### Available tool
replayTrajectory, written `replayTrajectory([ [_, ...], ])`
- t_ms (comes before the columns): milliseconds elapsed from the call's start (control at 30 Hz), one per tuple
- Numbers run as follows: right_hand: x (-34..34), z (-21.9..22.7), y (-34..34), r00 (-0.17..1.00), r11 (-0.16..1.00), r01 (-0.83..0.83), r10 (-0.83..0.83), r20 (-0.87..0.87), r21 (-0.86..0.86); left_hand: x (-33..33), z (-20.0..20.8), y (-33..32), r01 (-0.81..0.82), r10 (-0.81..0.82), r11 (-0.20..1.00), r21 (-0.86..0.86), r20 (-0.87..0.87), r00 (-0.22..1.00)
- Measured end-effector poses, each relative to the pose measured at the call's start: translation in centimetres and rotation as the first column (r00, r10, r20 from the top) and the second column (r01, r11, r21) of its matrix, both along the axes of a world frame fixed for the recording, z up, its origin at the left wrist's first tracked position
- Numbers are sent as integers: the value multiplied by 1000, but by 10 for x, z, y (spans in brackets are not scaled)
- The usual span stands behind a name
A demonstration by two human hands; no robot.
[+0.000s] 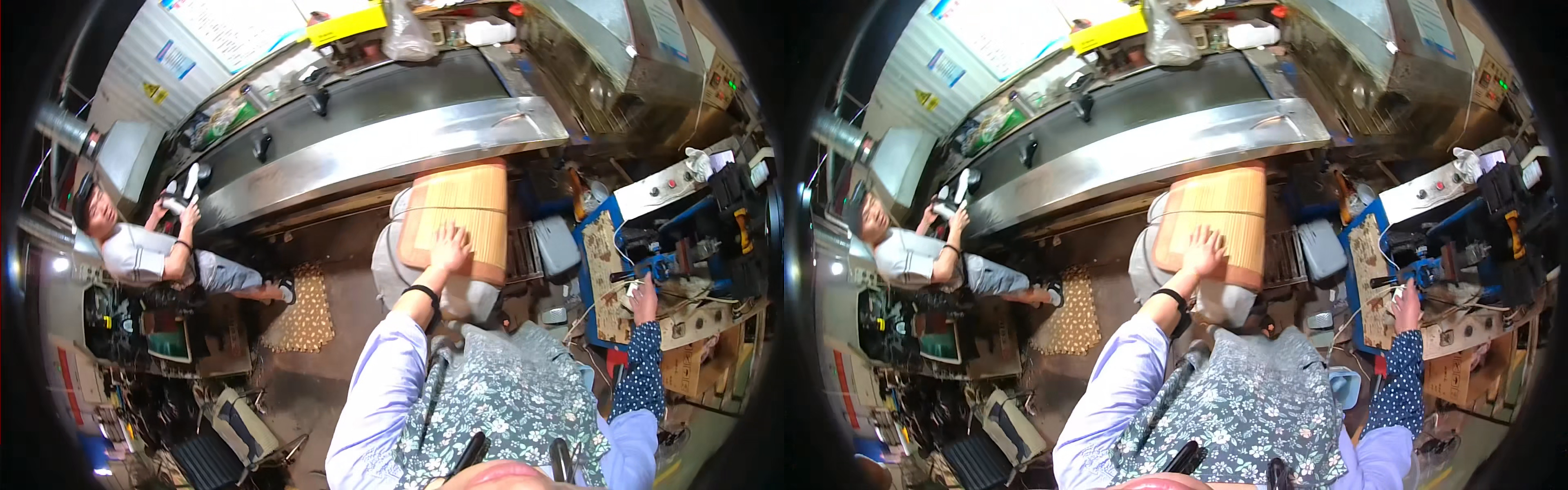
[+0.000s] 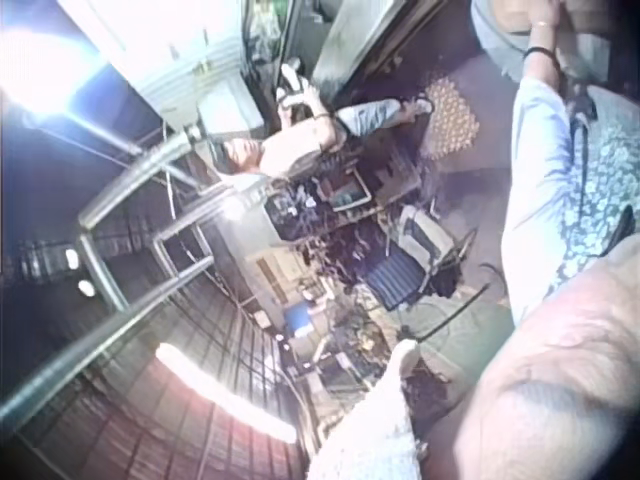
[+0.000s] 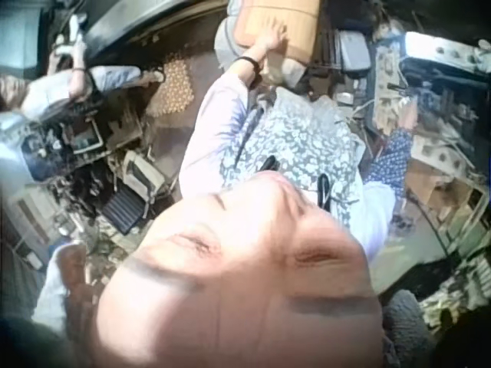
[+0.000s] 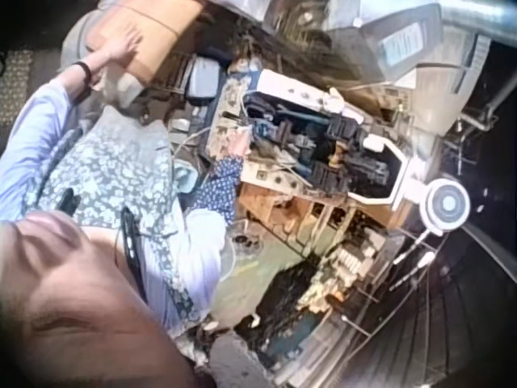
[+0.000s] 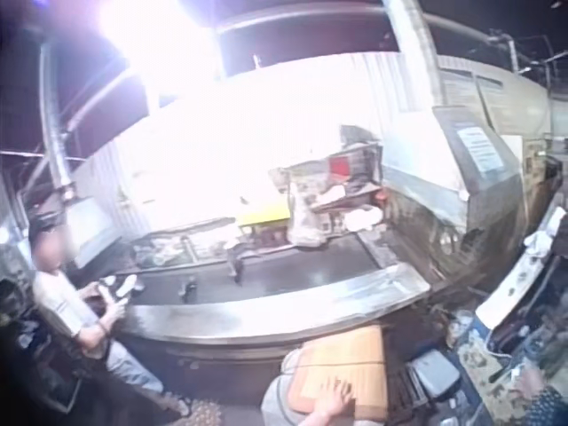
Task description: Operate a lasting machine and handle shoe components on a conveyor belt in a factory setting.
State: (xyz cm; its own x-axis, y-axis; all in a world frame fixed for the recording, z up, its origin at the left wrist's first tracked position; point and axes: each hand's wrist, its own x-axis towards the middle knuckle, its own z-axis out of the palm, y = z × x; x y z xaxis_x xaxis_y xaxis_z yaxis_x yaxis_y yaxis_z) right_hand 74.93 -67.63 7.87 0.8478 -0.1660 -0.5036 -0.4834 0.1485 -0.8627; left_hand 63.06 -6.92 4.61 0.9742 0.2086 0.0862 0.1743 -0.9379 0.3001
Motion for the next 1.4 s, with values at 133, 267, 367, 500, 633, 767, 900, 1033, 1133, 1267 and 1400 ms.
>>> replayTrajectory([
  [133, 24, 3, 8, 999, 1000, 2, -3, -51, -8, -14, -6, -7, 13, -4, 1000, 21, -361, 932],
  [267, 33, -10, 22, 966, 946, 256, -247, -70, 201, -5, -9, -5, 36, -3, 996, 78, -389, 921],
  [367, 33, -20, 48, 944, 951, 308, -308, 122, 15, -5, -7, 5, 42, -18, 998, 47, -425, 905],
  [500, 45, -18, 88, 859, 831, 472, -508, 57, 294, 9, 1, 32, 175, -95, 983, 59, -652, 753],
  [633, 55, -7, 103, 708, 740, 662, -670, 222, 121, 35, 6, 51, 315, -149, 942, 115, -697, 701],
  [767, 46, -8, 101, 688, 724, 689, -669, 281, 36, 60, 19, 78, 364, -240, 930, 46, -674, 699],
  [900, 43, -34, 97, 640, 646, 753, -678, 362, -124, 129, 39, 124, 457, -860, 79, 886, -171, 481],
  [1033, 47, -60, 89, 579, 508, 815, -708, 404, -278, 272, 48, 156, 688, -656, 720, 91, -236, 717],
  [1133, 41, -53, 94, 567, 530, 820, -704, 427, -215, 371, 47, 168, 826, -823, 563, 10, -78, 562],
  [1267, 35, -13, 131, 704, 254, 474, -685, 190, -843, 400, 41, 176, 847, -835, 531, 39, -149, 530],
  [1400, 52, 26, 154, 665, 382, 452, -746, 19, -806, 397, 43, 185, 850, -852, 523, -66, -14, 523],
])
